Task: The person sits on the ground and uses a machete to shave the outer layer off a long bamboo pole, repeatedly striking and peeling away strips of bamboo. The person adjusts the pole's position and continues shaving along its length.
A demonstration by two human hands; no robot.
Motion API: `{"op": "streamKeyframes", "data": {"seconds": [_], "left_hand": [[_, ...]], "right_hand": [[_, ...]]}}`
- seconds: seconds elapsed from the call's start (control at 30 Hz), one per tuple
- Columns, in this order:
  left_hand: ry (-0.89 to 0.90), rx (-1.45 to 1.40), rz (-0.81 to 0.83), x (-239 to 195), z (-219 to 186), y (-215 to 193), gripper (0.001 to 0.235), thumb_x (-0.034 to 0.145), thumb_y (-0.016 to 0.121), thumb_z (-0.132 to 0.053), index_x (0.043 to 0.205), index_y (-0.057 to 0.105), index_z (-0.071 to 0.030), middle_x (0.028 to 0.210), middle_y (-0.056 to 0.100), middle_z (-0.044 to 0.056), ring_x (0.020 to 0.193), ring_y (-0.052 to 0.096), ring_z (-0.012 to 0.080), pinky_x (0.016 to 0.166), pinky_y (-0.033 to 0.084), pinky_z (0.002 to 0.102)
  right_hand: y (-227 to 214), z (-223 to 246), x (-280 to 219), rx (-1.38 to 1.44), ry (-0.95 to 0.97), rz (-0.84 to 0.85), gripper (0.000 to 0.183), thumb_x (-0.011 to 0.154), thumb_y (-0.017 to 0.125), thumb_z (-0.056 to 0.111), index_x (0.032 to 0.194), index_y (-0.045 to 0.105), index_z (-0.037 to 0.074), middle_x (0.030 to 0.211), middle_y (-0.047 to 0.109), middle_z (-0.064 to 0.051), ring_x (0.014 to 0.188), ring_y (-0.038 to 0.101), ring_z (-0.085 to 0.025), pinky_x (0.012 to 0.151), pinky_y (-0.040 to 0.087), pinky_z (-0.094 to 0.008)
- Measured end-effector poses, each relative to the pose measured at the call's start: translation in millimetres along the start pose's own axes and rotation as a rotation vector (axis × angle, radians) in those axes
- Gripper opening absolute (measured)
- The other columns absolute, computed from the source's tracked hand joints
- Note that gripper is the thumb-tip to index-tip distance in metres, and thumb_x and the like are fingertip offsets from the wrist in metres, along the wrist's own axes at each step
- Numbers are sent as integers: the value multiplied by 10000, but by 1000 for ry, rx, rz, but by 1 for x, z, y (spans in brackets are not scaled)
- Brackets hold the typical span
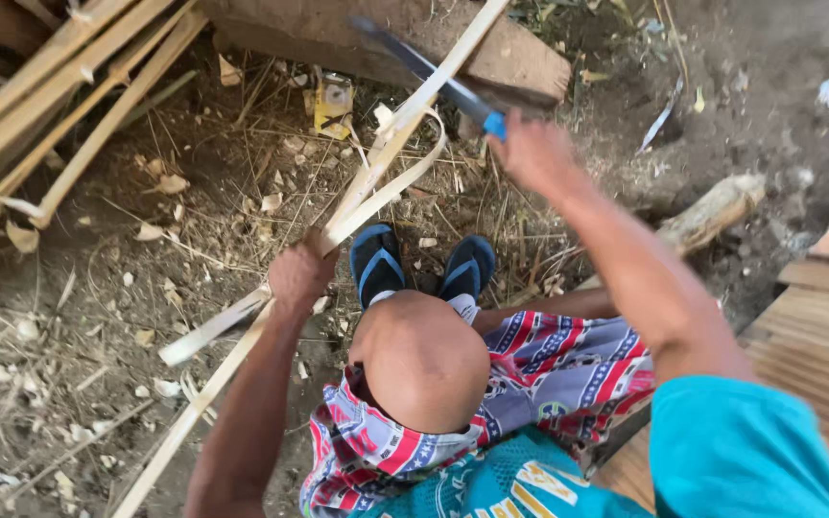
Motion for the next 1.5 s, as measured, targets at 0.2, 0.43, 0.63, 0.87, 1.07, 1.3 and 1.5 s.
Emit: {"op": "streamKeyframes", "data": {"seconds": [0.2, 0.43, 0.63, 0.87, 1.07, 1.3, 1.5], "left_hand": [[-43, -85, 102, 77, -24, 39, 487, 938, 635, -565, 1232, 647, -177, 942, 774, 142, 726, 758, 294, 633, 631, 450], [-162, -357, 176, 7, 23, 53, 484, 900, 626, -530, 1237, 658, -184, 882, 772, 168, 676, 746, 341, 646, 582, 490], [-5, -52, 63, 30, -5, 6, 558, 919, 664, -608, 1238, 624, -151, 911, 759, 162, 761, 735, 361, 628, 597, 507], [16, -57, 97, 88, -38, 34, 510, 962, 630, -490, 1311, 578, -121, 876, 750, 189, 718, 746, 353, 619, 605, 473], [-123, -128, 219, -16, 56, 55, 442, 1001, 585, -354, 1364, 556, -103, 886, 746, 191, 670, 750, 325, 577, 610, 444], [75, -274, -39, 68, 30, 75, 342, 892, 646, -241, 1224, 685, -167, 954, 747, 207, 811, 722, 414, 679, 578, 538], [100, -236, 123, 134, -31, 68, 353, 920, 655, -338, 1196, 661, -118, 938, 735, 209, 836, 720, 415, 710, 593, 522]], "right_hand": [[39, 65, -14, 234, 28, 125, 510, 1115, 431, 456, 1178, 537, -39, 690, 645, -115, 533, 641, -272, 418, 486, -408], [-10, 21, 6, -109, -165, -95, 394, 1043, 510, 451, 1122, 485, 66, 689, 659, -135, 578, 663, -316, 486, 521, -469], [29, 29, -1, 230, 27, -84, 491, 1088, 493, 480, 1126, 535, -8, 730, 680, -220, 669, 679, -465, 596, 531, -590], [54, 78, -15, 241, 11, 216, 555, 1031, 469, 517, 1232, 488, 0, 755, 700, -182, 609, 716, -417, 527, 587, -549], [-4, -33, 17, 8, 55, -155, 478, 1146, 504, 499, 1146, 574, 26, 811, 708, -223, 710, 689, -439, 650, 553, -571], [19, -28, 12, 205, 159, -190, 479, 1100, 506, 481, 1093, 520, 3, 814, 693, -292, 761, 676, -526, 686, 526, -624], [29, -9, 12, 260, 224, -117, 534, 1107, 476, 557, 1124, 521, 25, 828, 704, -271, 802, 693, -490, 706, 546, -599]]}}
Point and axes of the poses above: each hand's wrist, its own x-axis towards the middle knuckle, its own y-axis out of the palm, z = x × y, the point moved 8 cm from there along x, towards the middle knuckle
